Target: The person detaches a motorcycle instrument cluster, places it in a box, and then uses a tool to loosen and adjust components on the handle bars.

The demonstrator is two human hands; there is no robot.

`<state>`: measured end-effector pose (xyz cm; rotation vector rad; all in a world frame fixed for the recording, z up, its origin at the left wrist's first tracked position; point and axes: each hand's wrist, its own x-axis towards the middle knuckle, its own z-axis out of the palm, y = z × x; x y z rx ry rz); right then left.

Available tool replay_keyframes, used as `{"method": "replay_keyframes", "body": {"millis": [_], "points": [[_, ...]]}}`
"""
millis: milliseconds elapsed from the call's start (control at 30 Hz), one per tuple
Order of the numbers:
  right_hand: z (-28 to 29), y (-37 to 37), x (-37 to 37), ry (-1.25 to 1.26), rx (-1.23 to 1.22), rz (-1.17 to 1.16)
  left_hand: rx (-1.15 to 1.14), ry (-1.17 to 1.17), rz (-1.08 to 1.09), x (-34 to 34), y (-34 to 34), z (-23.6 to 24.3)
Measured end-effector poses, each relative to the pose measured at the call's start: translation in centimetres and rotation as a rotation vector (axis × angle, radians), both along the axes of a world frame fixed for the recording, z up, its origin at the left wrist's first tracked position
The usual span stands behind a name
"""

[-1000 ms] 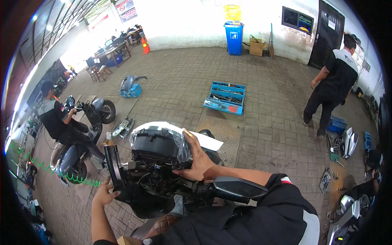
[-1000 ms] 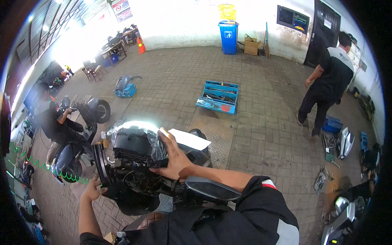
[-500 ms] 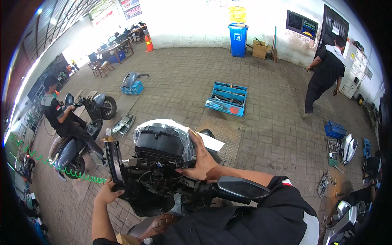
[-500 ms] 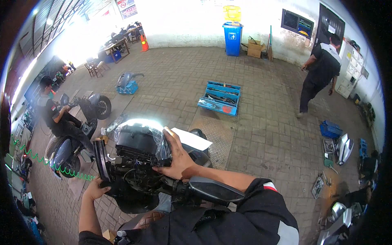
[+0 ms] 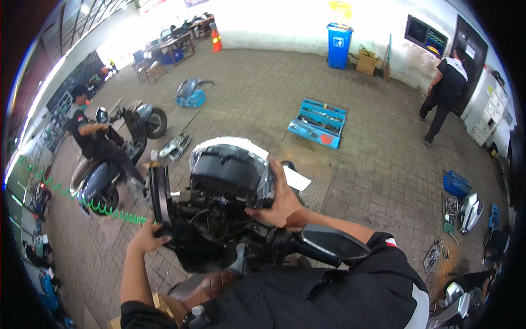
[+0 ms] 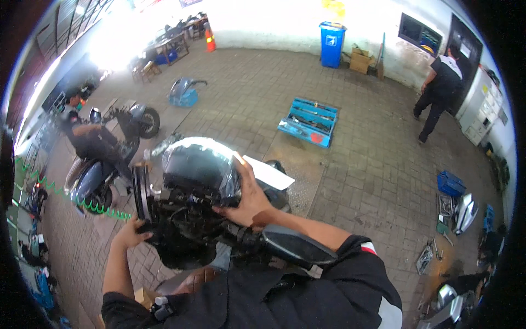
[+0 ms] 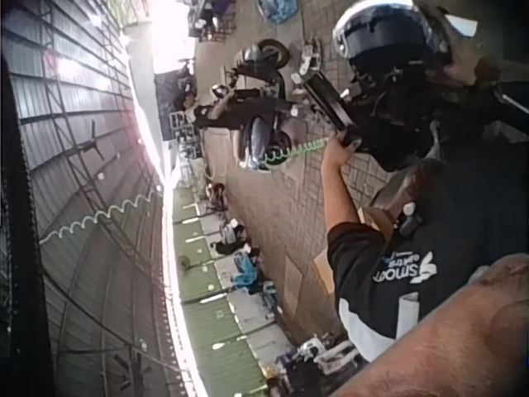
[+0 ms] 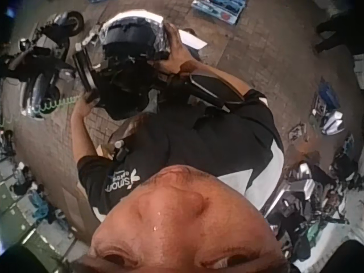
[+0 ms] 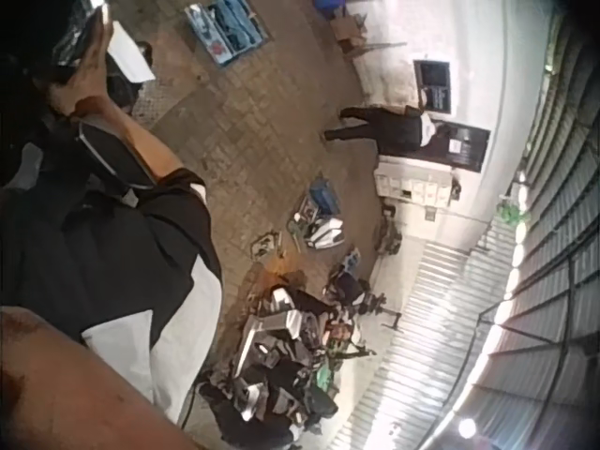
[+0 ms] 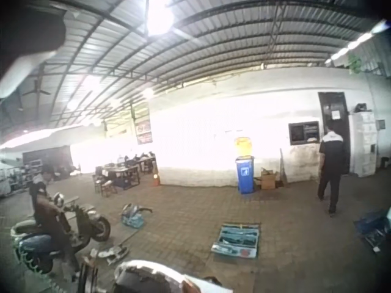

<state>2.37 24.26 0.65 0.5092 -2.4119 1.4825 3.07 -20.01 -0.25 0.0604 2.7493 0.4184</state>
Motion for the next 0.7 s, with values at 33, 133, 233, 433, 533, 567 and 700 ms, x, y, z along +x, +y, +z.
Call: {"method": "replay_keyframes", "body": {"millis": [33,133,233,433,533,567,700], "points": [[-0.2,-0.3,-0.1,-0.036,-0.016,-0.003,0.118,-0.049,0.061,0.0,-0.5,-0.2],[-0.6,0.1,-0.3,-0.135,-0.058,-0.028,-0.213,-0.016,-0.080,-0.3,1.8,0.8],[-0.7,0.3,-0.4,-0.003,-0.061,-0.036,0.061,0.018,0.016,-0.8,-0.3,-0.1],[-0.6,-0.4,-0.2,-0.061,-0.146,-0.029,0.166,0.456,0.185,6.3,0.2,-0.7],[-1.2,0.0,-0.8,0.061,-0.080,-0.105,0.409,0.865,0.386,10.5,6.4,-1.1],[-1.3,0.3,-0.8,0.052,-0.064,-0.090,0.536,0.734,0.346,11.9,8.6,-2.1],[-1.1,0.3,-0.8,0.067,-0.074,-0.065,0.837,0.270,-0.084,13.4,17.5,-8.8]]}}
